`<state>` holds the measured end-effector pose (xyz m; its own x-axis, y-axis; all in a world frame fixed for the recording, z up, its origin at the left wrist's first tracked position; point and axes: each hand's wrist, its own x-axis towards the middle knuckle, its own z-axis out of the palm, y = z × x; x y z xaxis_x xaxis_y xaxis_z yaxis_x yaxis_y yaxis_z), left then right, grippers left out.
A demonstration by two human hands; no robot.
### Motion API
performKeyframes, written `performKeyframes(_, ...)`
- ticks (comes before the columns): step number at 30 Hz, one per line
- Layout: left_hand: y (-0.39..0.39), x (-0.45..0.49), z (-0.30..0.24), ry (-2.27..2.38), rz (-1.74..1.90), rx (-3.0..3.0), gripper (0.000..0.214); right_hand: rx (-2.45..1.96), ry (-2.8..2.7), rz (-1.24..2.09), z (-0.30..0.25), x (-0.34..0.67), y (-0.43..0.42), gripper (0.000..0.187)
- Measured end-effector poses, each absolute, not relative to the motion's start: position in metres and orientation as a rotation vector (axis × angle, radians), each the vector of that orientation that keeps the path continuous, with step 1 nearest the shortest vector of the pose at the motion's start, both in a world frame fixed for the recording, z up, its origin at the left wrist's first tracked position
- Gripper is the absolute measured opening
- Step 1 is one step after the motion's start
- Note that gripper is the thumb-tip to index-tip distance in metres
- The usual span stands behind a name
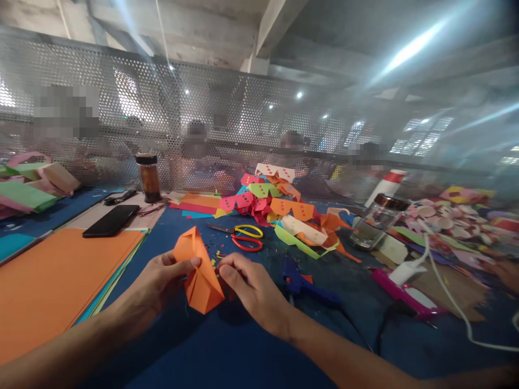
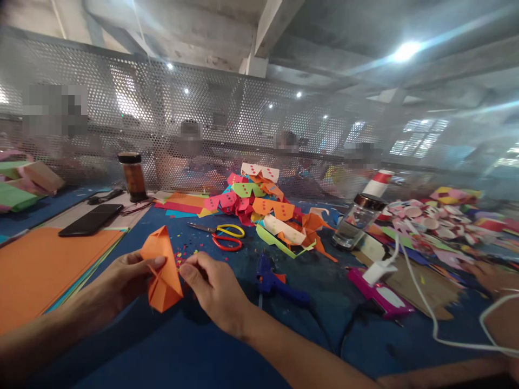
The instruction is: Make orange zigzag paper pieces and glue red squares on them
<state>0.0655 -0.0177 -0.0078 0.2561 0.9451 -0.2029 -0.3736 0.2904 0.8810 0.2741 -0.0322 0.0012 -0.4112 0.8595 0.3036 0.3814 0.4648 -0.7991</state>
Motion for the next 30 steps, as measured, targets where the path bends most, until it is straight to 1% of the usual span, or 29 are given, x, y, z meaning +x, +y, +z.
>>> performKeyframes(1,-0.018,0.066,-0.009,0.86,1.025,0.816,0.028,-1.016,-1.968,0.774,0.001,0.275,-0.032,0.019)
performKeyframes(2,-0.018,0.067,-0.009,0.852,1.007,0.816,0.029,-0.993,-1.959,0.701,0.0,0.275,-0.032,0.016)
performKeyframes(4,-0.021,0.069,-0.009,0.832,0.97,0.818,0.032,-0.916,-2.0,0.538,-0.001,0.276,-0.031,0.026)
performKeyframes(6,-0.024,0.072,-0.007,0.812,0.927,0.827,0.035,-0.825,-2.086,0.377,-0.002,0.277,-0.03,0.029)
performKeyframes(8,-0.028,0.073,-0.004,0.783,0.877,0.845,0.037,-0.753,-2.145,0.227,-0.001,0.278,-0.031,0.023)
performKeyframes(11,-0.032,0.073,0.001,0.799,0.834,0.887,0.04,-0.728,-2.167,0.101,0.003,0.278,-0.031,0.015)
performKeyframes(14,-0.032,0.071,0.004,0.842,0.924,0.938,0.046,-0.755,-2.16,-0.023,0.009,0.28,-0.031,0.015)
performKeyframes(17,-0.029,0.066,0.005,0.882,1.099,1.008,0.045,-0.794,-2.122,-0.144,0.013,0.283,-0.03,0.015)
performKeyframes(20,-0.026,0.061,0.005,0.995,1.286,1.141,0.041,-0.841,-2.107,-0.205,0.015,0.285,-0.031,0.017)
performKeyframes(23,-0.027,0.056,0.005,1.039,1.441,1.433,0.039,-0.868,-2.164,-0.218,0.015,0.285,-0.031,0.019)
performKeyframes(26,-0.029,0.054,0.006,1.061,1.36,1.816,0.034,-0.871,-2.216,-0.2,0.014,0.285,-0.03,0.018)
performKeyframes(30,-0.028,0.054,0.004,1.129,1.226,2.056,0.015,-0.835,-2.208,-0.177,0.013,0.283,-0.028,0.012)
